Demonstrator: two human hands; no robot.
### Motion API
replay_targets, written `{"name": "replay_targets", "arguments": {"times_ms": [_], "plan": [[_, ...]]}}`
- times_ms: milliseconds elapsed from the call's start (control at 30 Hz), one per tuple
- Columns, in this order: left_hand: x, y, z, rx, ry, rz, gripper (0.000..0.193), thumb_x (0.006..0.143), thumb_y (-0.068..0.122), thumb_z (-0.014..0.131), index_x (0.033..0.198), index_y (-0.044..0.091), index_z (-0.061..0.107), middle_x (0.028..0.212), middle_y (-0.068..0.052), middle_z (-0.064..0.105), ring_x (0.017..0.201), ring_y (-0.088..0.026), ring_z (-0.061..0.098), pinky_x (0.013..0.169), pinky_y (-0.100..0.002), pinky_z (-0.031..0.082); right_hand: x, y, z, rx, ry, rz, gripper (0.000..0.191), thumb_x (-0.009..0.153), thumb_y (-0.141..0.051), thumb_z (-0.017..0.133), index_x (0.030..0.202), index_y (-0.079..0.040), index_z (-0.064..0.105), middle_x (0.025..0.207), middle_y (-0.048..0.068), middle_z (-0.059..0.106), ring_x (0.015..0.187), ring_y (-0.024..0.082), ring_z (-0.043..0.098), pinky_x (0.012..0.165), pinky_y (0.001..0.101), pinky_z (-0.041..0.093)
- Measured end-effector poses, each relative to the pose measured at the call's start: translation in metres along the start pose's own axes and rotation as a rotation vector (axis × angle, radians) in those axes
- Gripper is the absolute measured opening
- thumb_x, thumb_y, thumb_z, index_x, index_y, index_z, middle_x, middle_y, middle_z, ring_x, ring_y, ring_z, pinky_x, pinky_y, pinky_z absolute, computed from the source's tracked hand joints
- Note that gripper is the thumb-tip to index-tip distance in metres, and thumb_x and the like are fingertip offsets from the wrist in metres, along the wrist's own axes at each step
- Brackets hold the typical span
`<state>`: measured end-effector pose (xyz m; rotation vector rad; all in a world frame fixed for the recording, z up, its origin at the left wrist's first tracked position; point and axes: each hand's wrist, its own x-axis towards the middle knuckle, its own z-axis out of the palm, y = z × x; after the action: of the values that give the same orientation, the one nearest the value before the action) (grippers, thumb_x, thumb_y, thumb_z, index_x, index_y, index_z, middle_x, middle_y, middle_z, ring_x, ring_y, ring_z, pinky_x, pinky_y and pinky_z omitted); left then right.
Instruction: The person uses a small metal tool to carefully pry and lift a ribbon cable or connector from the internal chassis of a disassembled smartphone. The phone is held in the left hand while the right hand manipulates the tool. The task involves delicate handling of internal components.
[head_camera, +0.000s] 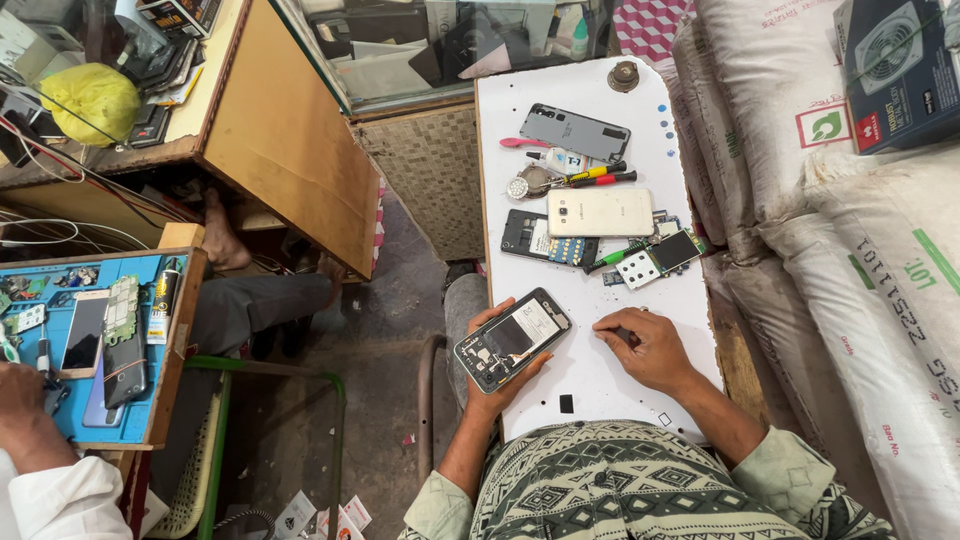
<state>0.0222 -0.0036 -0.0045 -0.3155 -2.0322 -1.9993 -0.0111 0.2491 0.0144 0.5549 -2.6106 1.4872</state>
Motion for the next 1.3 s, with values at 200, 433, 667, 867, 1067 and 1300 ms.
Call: {"name": "replay_targets", "arguments": {"times_ms": [200, 433, 667, 867, 1067, 1300], "plan": [[0.0009, 0.0002, 0.0003, 0.018, 0.000, 0.004, 0.086, 0.074, 0.012, 0.092, 0.142, 0.005, 0.040, 0.146, -0.019, 0.055, 0.128, -0.026, 0.064, 0.106, -0.037, 0.062, 0.0002, 0.0005, -0.0005, -0.007, 0.003, -0.017, 0.011, 0.086, -0.012, 0.077, 0.096, -0.008, 0.078, 0.085, 0.003, 0.077, 0.056, 0.008, 0.058, 0.051, 0.0247, 0.047], [0.0014, 0.0055, -0.0002, 0.029, -0.004, -0.009, 0.086, 0.074, 0.011, 0.093, 0.142, 0.004, 0.040, 0.145, -0.019, 0.056, 0.127, -0.026, 0.066, 0.104, -0.037, 0.062, 0.0002, -0.0003, -0.0006, -0.005, 0.011, -0.022, 0.011, 0.086, -0.011, 0.077, 0.096, -0.008, 0.078, 0.085, 0.003, 0.077, 0.055, 0.008, 0.057, 0.050, 0.0249, 0.046], [0.0015, 0.0053, 0.0004, -0.008, -0.005, -0.015, 0.085, 0.075, 0.011, 0.092, 0.142, 0.003, 0.040, 0.145, -0.019, 0.056, 0.127, -0.026, 0.066, 0.104, -0.037, 0.063, 0.0003, -0.0005, -0.0005, -0.008, -0.001, -0.009, 0.011, 0.086, -0.011, 0.077, 0.096, -0.008, 0.078, 0.084, 0.003, 0.077, 0.055, 0.008, 0.058, 0.050, 0.0250, 0.046], [0.0010, 0.0030, 0.0002, 0.012, -0.006, -0.010, 0.086, 0.075, 0.012, 0.092, 0.142, 0.004, 0.039, 0.145, -0.019, 0.055, 0.127, -0.026, 0.066, 0.103, -0.037, 0.063, 0.0002, 0.0008, -0.0007, -0.008, -0.001, -0.017, 0.011, 0.086, -0.011, 0.077, 0.096, -0.008, 0.078, 0.084, 0.003, 0.077, 0.055, 0.009, 0.058, 0.051, 0.0251, 0.046], [0.0011, 0.0017, -0.0005, 0.032, -0.005, -0.019, 0.086, 0.074, 0.012, 0.092, 0.141, 0.004, 0.039, 0.146, -0.019, 0.054, 0.128, -0.026, 0.065, 0.104, -0.037, 0.062, -0.0001, 0.0022, 0.0004, -0.009, -0.007, -0.016, 0.010, 0.086, -0.012, 0.077, 0.096, -0.008, 0.078, 0.084, 0.003, 0.077, 0.055, 0.008, 0.056, 0.050, 0.0249, 0.045], [0.0008, 0.0033, -0.0001, -0.004, -0.007, -0.023, 0.086, 0.074, 0.012, 0.092, 0.141, 0.004, 0.039, 0.146, -0.019, 0.054, 0.128, -0.026, 0.065, 0.105, -0.037, 0.062, -0.0004, 0.0019, 0.0000, -0.016, -0.002, -0.015, 0.011, 0.086, -0.011, 0.077, 0.096, -0.008, 0.078, 0.084, 0.003, 0.077, 0.054, 0.008, 0.056, 0.050, 0.0251, 0.045]]}}
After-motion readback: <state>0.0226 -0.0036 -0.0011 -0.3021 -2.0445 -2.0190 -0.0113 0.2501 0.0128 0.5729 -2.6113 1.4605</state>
